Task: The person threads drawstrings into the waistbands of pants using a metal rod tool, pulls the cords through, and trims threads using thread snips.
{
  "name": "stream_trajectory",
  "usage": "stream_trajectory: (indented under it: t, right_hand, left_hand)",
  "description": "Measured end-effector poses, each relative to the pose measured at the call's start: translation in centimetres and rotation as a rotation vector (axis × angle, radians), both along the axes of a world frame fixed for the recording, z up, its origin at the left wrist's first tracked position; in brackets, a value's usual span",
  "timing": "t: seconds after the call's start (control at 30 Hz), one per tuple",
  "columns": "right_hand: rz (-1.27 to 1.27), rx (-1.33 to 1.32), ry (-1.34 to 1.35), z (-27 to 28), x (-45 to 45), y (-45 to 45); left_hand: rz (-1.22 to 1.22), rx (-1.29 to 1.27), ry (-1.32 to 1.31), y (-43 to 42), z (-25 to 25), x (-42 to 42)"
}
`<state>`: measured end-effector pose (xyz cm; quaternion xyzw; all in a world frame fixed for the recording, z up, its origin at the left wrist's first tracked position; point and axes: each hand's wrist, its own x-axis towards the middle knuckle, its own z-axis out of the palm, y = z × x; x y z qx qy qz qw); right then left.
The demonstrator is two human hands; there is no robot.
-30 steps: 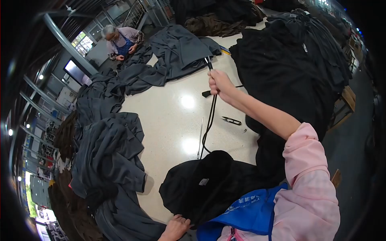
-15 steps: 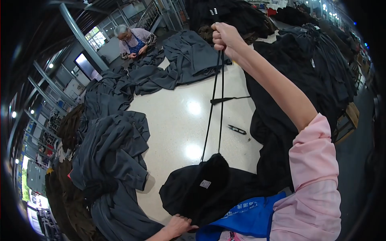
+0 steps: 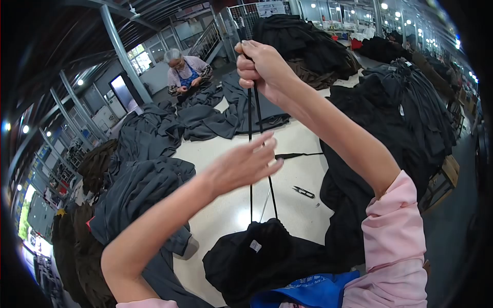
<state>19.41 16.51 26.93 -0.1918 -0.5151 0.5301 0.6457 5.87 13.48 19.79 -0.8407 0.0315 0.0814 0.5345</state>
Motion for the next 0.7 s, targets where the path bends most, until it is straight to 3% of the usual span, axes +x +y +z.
stream_trajectory:
  t: [0.17, 0.23, 0.3, 0.37, 0.43, 0.5, 0.53, 0.57, 0.6, 0.67, 0.7]
  right_hand:
    - [-0.035, -0.08, 0.117, -4.3, 0.5, 2.0]
    - [0.02, -0.159, 0.207, -6.9, 0.6, 2.3]
    - [-0.037, -0.118, 0.096, -9.1, 0.6, 1.3]
    - [0.091, -0.107, 0.227, -11.0, 0.0, 0.2]
    - [0.051, -0.083, 0.238, -12.3, -0.3, -1.1]
    - [-0.038, -0.119, 0.214, -13.2, -1.1, -2.1]
    - [-0.128, -0.107, 0.18, -13.5, -1.5, -2.5]
    - [-0.201, -0.092, 0.145, -13.9, -2.0, -2.8]
    - [-0.35, -0.012, -0.083, -13.8, -1.6, -3.5]
    - [-0.56, 0.164, -0.172, -15.3, -1.6, -2.9]
    - [-0.623, -0.057, -0.182, -15.8, -1.2, -2.5]
  left_hand:
    - [0.054, -0.286, -0.022, 0.2, 5.7, 1.5]
    - [0.344, -0.748, -0.241, -0.7, 6.8, 1.6]
    - [0.392, -1.294, -0.536, 0.6, 6.0, 0.8]
    - [0.579, -1.838, -0.914, -0.2, 5.7, 0.2]
    - [0.493, -2.15, -1.379, 1.0, 2.9, -0.6]
    - [0.327, -2.457, -1.577, 2.7, -0.1, -1.9]
    - [0.227, -2.571, -1.678, 3.1, -1.4, -2.4]
    - [0.181, -2.518, -1.764, 3.0, -2.3, -1.8]
    - [0.132, -2.54, -1.713, 2.9, -3.1, -1.7]
    - [0.18, -2.577, -1.69, 2.1, -4.3, -1.7]
    - [0.203, -2.433, -1.536, 2.3, -4.7, -1.6]
